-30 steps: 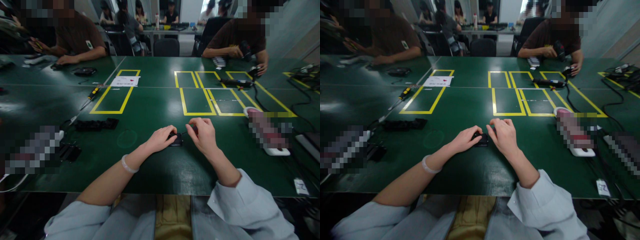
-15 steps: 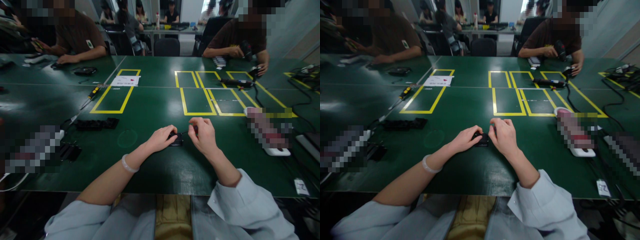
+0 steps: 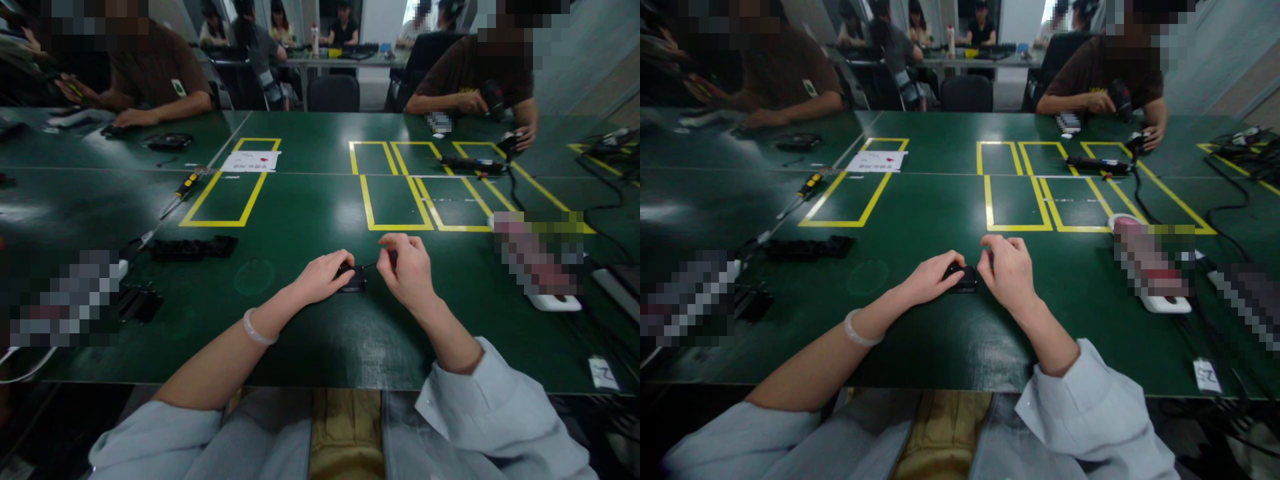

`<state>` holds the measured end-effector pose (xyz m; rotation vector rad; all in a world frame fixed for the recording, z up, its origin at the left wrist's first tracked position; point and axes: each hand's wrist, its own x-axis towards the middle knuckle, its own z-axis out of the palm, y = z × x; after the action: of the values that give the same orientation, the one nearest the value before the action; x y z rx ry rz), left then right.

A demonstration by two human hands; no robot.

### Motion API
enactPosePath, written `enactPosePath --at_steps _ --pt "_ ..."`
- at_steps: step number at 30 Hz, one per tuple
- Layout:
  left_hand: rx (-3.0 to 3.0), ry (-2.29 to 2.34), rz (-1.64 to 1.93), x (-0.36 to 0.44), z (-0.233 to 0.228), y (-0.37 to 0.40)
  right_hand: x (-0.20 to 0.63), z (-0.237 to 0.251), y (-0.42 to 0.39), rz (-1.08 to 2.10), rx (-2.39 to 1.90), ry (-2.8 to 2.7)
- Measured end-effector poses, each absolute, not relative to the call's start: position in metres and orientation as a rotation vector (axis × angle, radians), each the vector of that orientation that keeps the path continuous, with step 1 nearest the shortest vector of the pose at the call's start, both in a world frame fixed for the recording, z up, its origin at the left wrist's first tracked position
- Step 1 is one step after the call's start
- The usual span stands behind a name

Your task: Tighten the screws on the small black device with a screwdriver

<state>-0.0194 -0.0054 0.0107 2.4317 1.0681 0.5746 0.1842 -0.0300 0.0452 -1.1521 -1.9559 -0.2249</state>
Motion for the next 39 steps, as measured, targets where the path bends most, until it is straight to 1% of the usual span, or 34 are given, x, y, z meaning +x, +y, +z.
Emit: enactPosePath --at_steps 39 --pt "2.456 1.055 0.572 -0.0204 0.0122 -0.0057 0.1840 0.0422 -0.0292 -0.214 -1.129 -1.968"
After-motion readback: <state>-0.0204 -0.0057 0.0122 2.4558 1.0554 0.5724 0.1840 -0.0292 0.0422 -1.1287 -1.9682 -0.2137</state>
